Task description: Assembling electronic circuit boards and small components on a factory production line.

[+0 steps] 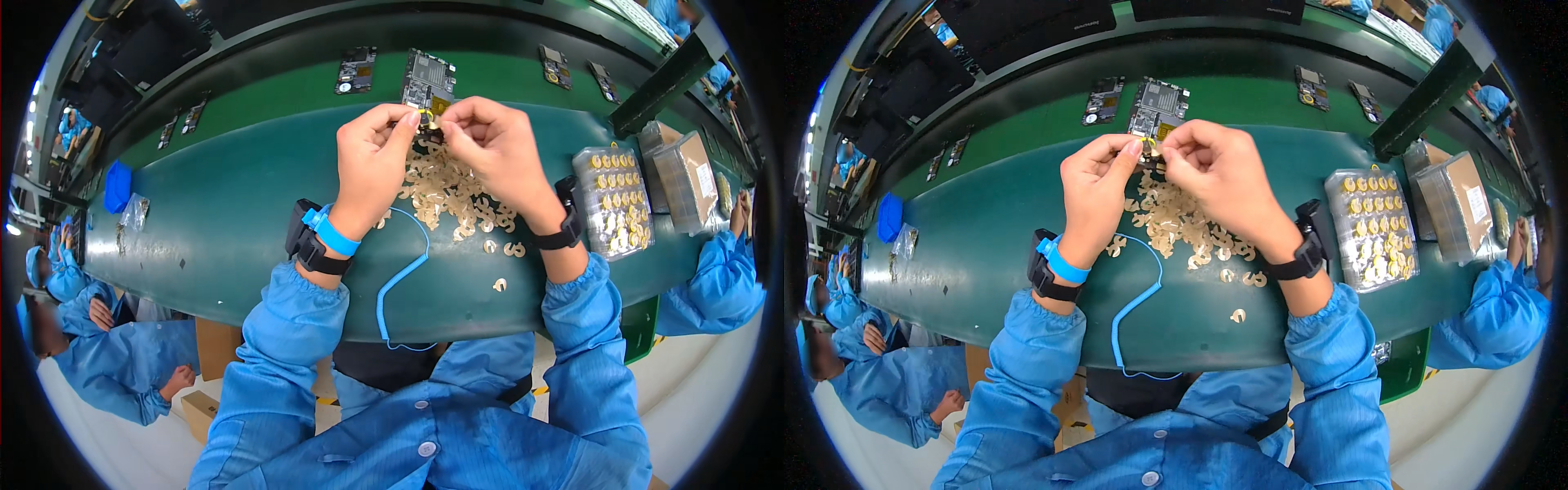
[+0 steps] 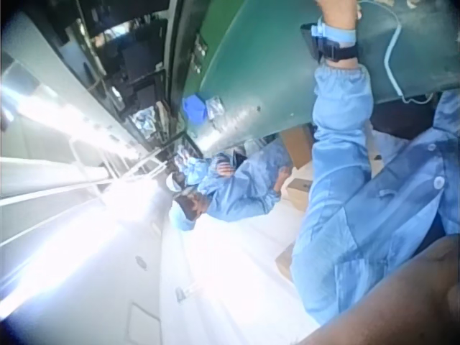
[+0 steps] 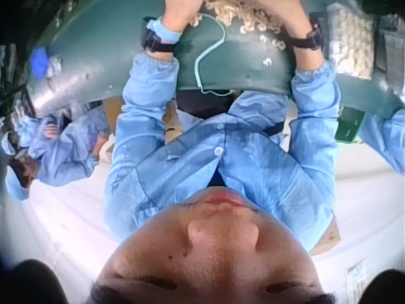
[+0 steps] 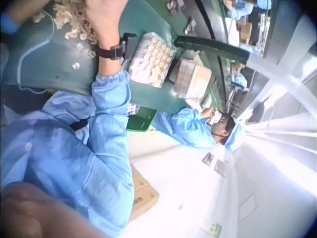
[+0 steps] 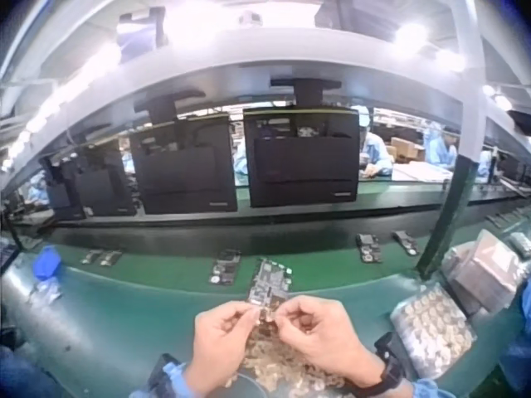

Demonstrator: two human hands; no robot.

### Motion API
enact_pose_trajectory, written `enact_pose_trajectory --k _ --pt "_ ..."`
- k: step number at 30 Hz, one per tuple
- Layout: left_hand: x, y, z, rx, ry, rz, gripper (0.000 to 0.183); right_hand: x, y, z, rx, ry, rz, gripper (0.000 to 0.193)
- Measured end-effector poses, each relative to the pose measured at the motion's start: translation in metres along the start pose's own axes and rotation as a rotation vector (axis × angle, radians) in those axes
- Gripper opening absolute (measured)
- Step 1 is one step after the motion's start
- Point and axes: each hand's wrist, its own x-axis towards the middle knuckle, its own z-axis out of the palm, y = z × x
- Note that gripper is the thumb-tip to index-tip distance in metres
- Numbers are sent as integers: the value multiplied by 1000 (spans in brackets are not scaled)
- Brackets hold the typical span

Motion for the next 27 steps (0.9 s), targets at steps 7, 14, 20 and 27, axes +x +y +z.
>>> enact_pose_trajectory --k 7,14,20,27 --pt "4 -7 -3 -39 42 10 16 8 -10 -31 -341 -269 208 22" --pt "-3 -2 3 -3 -111 -59 20 7 -5 -12 -380 -12 -304 8" --pt "1 3 4 -211 -117 -192 22 6 1 -9 -472 111 -564 10" --pt "0 1 3 -225 -67 -87 17 7 0 -10 -392 44 -500 12"
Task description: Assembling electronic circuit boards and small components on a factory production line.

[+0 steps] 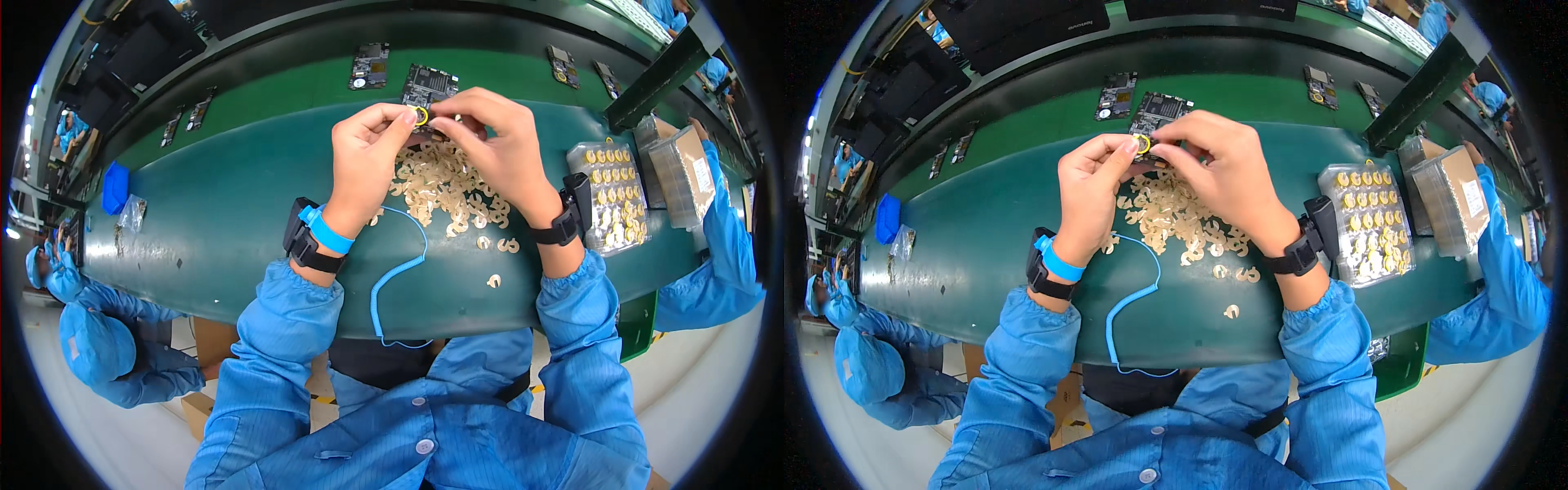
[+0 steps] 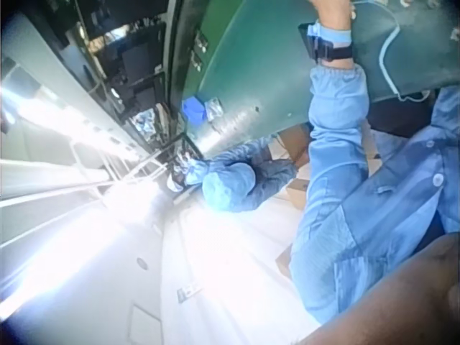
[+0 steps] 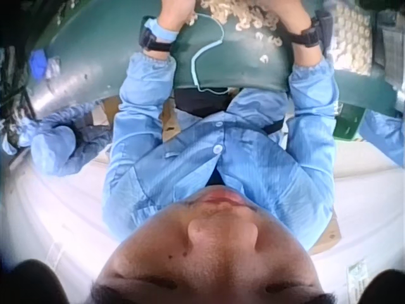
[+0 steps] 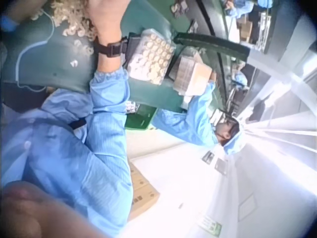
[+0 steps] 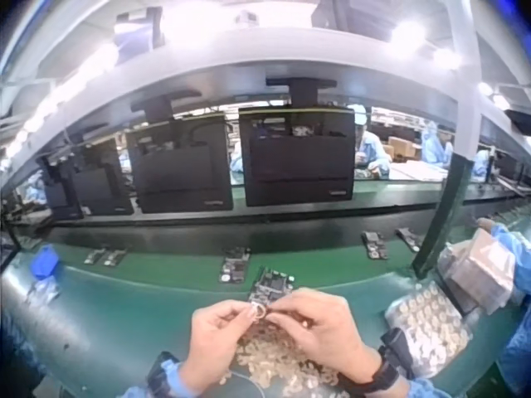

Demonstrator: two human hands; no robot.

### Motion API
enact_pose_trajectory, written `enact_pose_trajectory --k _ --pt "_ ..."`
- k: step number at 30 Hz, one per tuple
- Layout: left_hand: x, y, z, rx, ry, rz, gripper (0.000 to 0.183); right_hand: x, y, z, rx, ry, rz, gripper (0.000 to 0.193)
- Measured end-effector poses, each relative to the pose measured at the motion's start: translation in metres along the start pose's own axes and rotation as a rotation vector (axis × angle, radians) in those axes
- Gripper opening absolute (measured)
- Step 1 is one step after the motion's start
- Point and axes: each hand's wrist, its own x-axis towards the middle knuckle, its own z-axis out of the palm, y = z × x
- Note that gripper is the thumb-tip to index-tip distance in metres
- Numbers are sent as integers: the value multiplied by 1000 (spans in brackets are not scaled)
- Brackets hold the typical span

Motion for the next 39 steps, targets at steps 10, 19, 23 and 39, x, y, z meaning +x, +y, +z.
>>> enact_pose_trajectory --k 10,19,23,39 --pt "1 -5 1 75 -38 -1 19 -4 1 6 46 -35 312 11" --pt "1 0 -1 -88 -95 -150 51 -1 -5 -3 296 -40 484 15" --pt "4 4 -3 -111 -117 -154 47 -1 -6 -4 262 -117 455 14" --pt "7 5 -10 -219 -174 -267 37 0 -6 0 143 -173 445 15"
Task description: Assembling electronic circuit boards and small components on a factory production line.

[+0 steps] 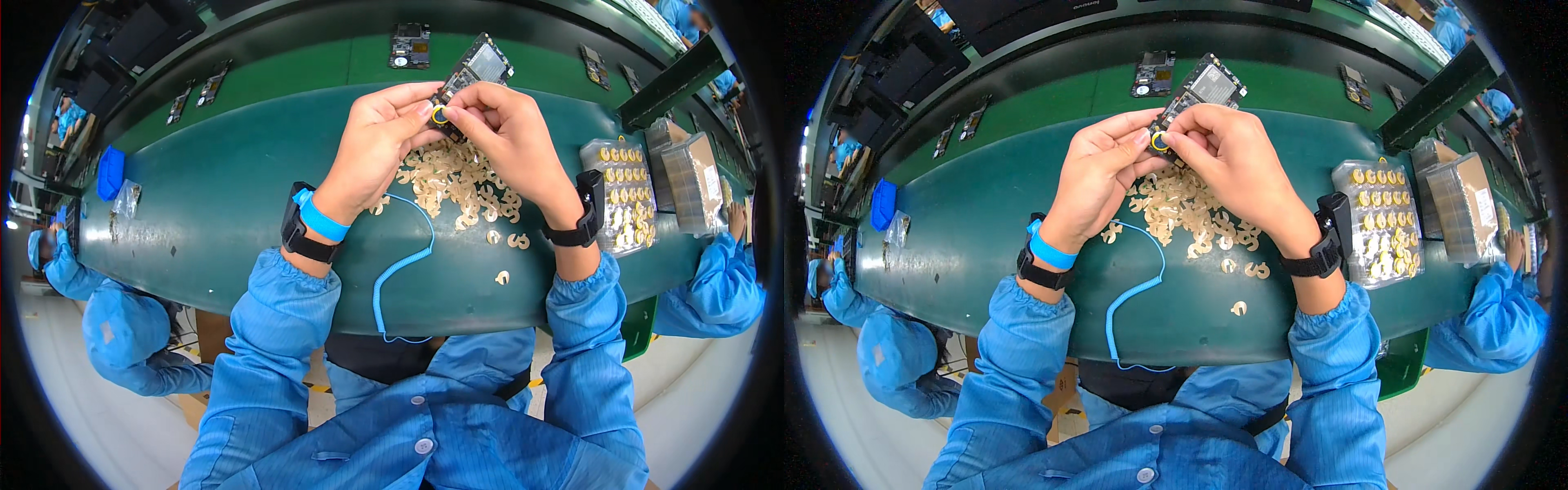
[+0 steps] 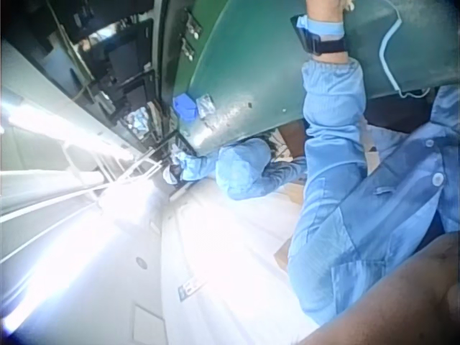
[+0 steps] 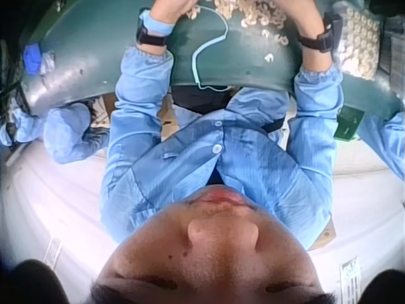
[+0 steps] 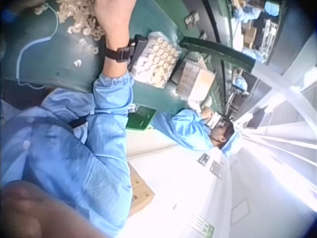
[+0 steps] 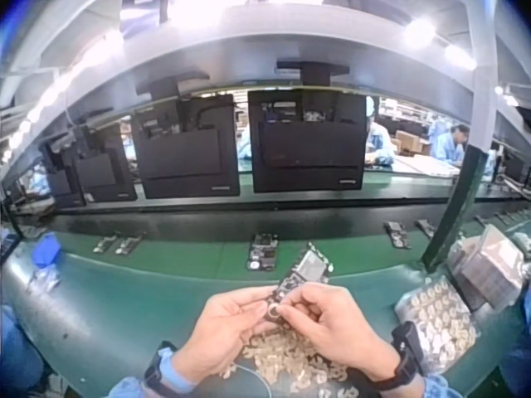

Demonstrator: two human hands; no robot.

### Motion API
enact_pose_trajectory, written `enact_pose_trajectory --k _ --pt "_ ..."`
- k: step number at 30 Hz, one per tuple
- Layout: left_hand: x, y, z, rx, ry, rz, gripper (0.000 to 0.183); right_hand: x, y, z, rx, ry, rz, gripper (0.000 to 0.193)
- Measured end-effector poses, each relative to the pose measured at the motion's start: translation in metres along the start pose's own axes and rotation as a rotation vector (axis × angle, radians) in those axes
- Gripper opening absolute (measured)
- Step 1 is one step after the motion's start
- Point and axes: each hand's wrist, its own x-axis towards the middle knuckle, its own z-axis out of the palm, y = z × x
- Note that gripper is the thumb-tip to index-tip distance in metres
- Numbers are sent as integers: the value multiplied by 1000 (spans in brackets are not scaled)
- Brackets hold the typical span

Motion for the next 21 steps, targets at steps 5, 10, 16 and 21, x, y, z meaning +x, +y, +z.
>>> enact_pose_trajectory --k 5,10,16,21 --pt "0 1 1 18 -13 4 38 0 -2 0 -13 9 -2 15" --pt "0 1 3 131 -8 30 41 1 1 0 -18 33 -3 14" --pt "0 0 4 198 -6 64 42 1 4 2 -19 62 -16 13" --pt "0 -1 4 239 -4 81 42 0 1 2 -27 70 9 12"
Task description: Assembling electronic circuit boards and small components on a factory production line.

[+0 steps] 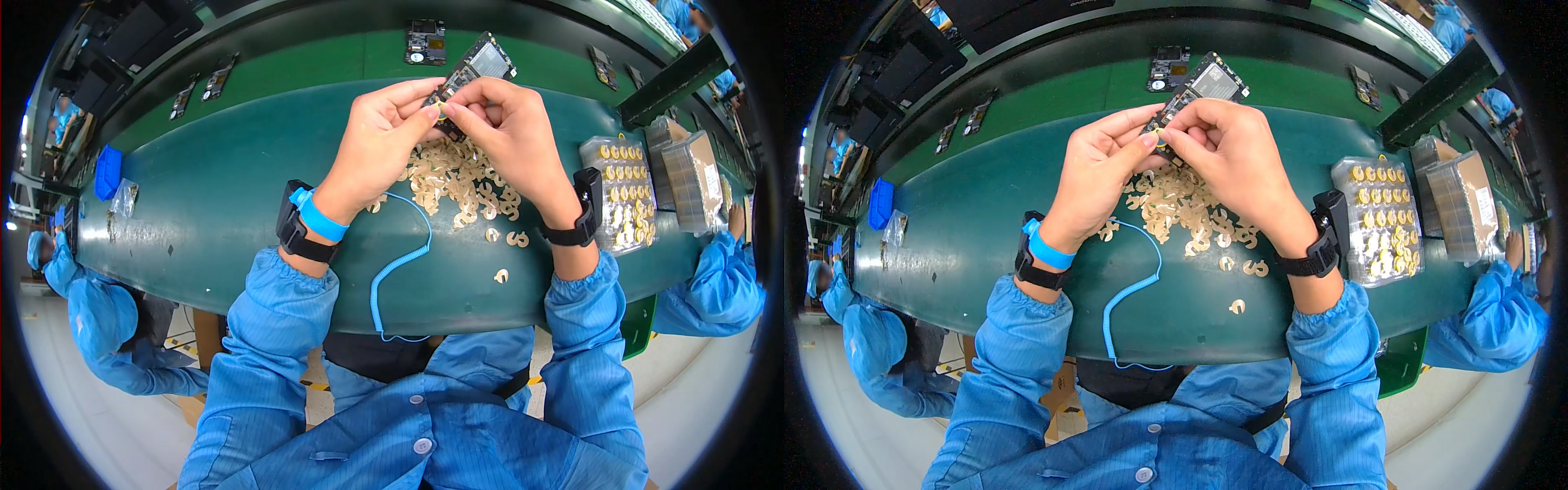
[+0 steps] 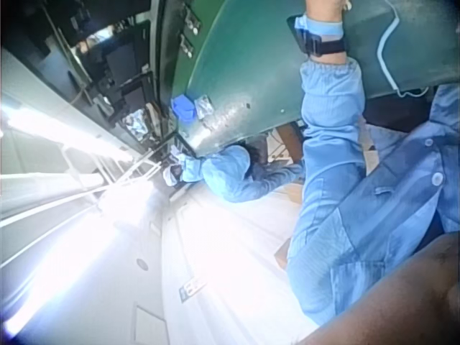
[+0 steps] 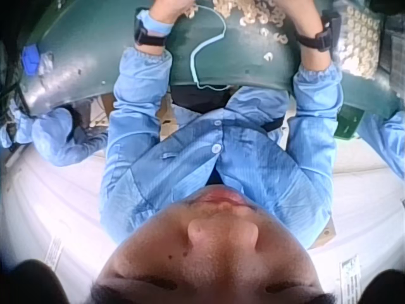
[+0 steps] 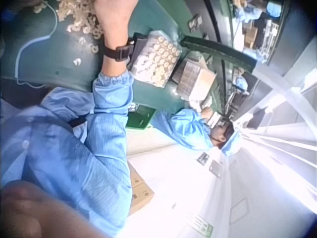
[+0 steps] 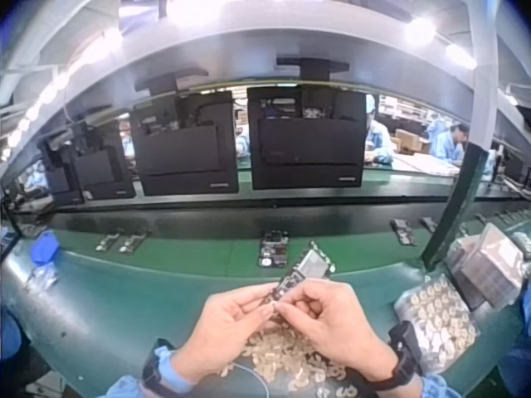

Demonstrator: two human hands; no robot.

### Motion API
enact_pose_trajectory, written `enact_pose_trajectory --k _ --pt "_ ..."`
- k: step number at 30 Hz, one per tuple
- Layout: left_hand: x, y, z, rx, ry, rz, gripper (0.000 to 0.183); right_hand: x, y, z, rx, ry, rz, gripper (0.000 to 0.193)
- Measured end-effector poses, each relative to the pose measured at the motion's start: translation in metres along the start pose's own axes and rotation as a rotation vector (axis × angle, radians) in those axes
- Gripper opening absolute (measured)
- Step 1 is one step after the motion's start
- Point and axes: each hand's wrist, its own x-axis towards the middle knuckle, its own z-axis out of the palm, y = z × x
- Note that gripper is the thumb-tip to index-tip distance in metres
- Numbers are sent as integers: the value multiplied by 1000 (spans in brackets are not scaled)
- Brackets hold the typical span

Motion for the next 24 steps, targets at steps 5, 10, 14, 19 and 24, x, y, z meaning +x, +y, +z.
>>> enact_pose_trajectory --k 5,10,14,19,24 --pt "-1 1 3 -21 16 14 41 0 -2 0 -7 6 17 12" --pt "-1 0 1 -16 24 21 41 -1 -4 2 1 27 6 12" --pt "0 -1 1 -22 31 24 41 0 -3 3 9 36 4 11" --pt "0 -1 1 -22 30 25 40 0 -3 3 -1 42 17 11" --pt "-1 -1 1 -14 37 25 40 0 -2 5 2 44 17 11"
